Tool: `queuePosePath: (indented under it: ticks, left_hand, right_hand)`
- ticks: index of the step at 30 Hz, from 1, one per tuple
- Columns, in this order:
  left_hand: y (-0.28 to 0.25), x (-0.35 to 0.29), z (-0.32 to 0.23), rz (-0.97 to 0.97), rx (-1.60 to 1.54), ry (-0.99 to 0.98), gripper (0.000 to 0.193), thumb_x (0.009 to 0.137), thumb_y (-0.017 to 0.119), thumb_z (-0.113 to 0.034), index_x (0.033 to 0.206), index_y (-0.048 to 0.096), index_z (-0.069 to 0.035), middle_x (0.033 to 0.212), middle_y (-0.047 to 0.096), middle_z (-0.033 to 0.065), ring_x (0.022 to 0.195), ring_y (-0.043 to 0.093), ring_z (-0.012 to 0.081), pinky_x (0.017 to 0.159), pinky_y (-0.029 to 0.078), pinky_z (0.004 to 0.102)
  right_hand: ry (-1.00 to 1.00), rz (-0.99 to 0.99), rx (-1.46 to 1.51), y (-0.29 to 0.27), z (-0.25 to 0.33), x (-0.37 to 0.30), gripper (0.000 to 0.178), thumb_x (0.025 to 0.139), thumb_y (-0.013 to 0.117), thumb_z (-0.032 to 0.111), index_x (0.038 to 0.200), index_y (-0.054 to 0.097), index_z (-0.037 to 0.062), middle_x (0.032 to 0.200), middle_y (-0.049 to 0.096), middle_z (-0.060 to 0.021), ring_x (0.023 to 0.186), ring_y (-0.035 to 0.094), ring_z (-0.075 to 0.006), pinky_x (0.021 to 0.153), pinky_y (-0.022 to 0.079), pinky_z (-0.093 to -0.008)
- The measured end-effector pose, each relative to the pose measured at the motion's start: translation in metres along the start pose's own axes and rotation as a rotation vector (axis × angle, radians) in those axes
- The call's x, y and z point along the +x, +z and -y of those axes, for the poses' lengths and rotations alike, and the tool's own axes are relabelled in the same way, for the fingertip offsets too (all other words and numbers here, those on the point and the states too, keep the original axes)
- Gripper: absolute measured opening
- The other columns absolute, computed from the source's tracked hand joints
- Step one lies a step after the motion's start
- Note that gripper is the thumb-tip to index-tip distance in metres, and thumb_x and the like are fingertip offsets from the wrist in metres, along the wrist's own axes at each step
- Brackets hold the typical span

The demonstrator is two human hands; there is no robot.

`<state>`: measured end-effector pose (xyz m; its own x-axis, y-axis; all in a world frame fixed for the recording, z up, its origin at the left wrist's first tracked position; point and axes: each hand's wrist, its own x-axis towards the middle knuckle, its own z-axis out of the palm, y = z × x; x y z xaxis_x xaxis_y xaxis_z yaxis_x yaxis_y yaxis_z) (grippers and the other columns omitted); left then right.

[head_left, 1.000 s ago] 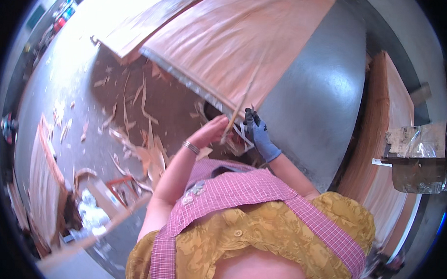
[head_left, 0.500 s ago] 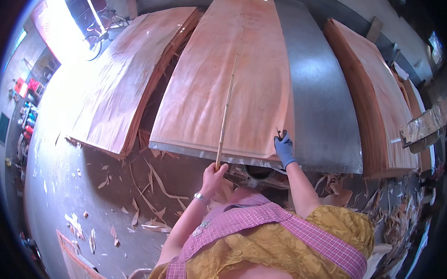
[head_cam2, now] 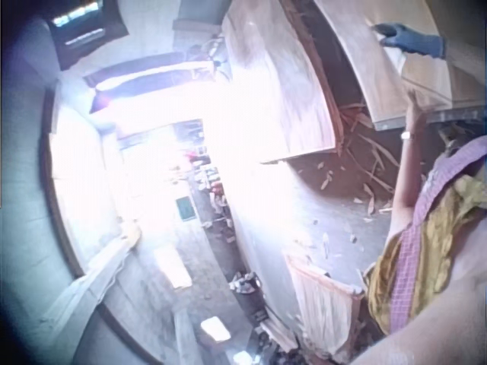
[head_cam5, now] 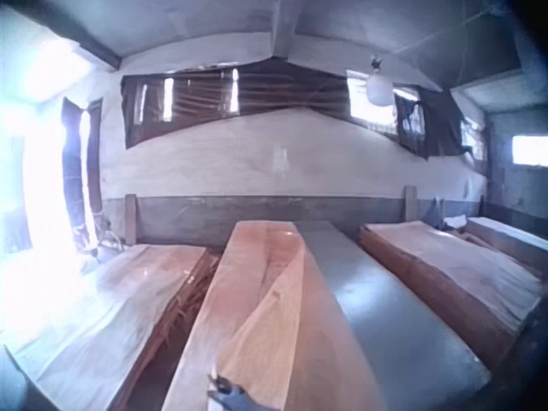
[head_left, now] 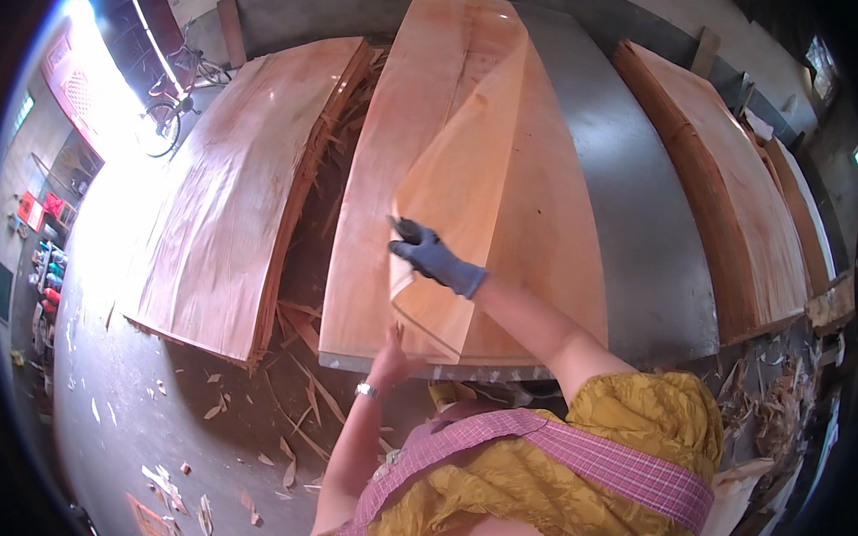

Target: The person uses a utility knife to cut wood veneer sheets, applying adhesive tape to patch defects and moving sheets between work surfaces.

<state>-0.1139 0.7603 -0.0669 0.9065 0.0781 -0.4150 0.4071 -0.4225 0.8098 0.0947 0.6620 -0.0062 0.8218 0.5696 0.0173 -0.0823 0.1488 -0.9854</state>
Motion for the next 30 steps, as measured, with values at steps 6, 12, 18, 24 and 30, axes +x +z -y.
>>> queuePosePath:
  ticks: [6,12,18,24,30]
  left_hand:
    - [0.016,-0.005,0.065,0.030,-0.546,0.131,0.098,0.077,0.082,-0.015,0.146,0.014,0.001,0.115,0.057,0.0122,0.079,0.058,0.0139,0.061,0.049,0.0269]
    - [0.023,-0.007,0.055,-0.125,-0.940,-0.184,0.025,0.088,0.073,-0.020,0.097,0.051,-0.010,0.084,0.063,0.0032,0.071,0.063,0.0130,0.054,0.048,0.0245]
    - [0.024,-0.013,0.035,-0.046,-1.404,-0.333,0.020,0.092,0.069,-0.022,0.101,0.057,-0.009,0.080,0.064,0.0061,0.069,0.066,0.0191,0.056,0.054,0.0305]
    - [-0.005,-0.031,0.014,0.275,-1.330,-0.358,0.016,0.098,0.059,-0.022,0.100,0.056,-0.007,0.089,0.068,0.0076,0.077,0.068,0.0177,0.054,0.047,0.0260]
    - [-0.029,-0.052,-0.014,0.478,-1.512,-0.304,0.011,0.100,0.056,-0.016,0.105,0.055,-0.007,0.100,0.062,0.0050,0.087,0.058,0.0141,0.075,0.049,0.0277]
  right_hand:
    - [0.033,0.156,-0.129,0.110,-0.027,0.079,0.059,0.085,0.069,0.017,0.135,0.046,-0.0037,0.112,0.060,-0.0069,0.102,0.056,-0.0136,0.087,0.047,-0.0283]
    - [-0.050,0.249,-0.177,0.169,-0.027,0.082,0.055,0.087,0.066,0.021,0.135,0.048,0.0003,0.111,0.064,-0.0136,0.103,0.060,-0.0189,0.090,0.048,-0.0336]
    - [0.030,0.214,-0.562,0.160,-0.002,0.024,0.065,0.090,0.068,0.035,0.139,0.045,-0.0005,0.117,0.065,-0.0253,0.113,0.064,-0.0320,0.096,0.049,-0.0388]
    - [-0.104,-0.531,-1.273,0.083,-0.007,-0.116,0.047,0.088,0.071,0.041,0.107,0.060,-0.0009,0.092,0.070,-0.0164,0.089,0.069,-0.0277,0.075,0.054,-0.0393]
    - [0.290,-0.633,-0.326,0.080,-0.036,-0.171,0.026,0.088,0.074,0.029,0.087,0.064,0.0054,0.073,0.057,0.0011,0.067,0.048,-0.0085,0.058,0.042,-0.0288]
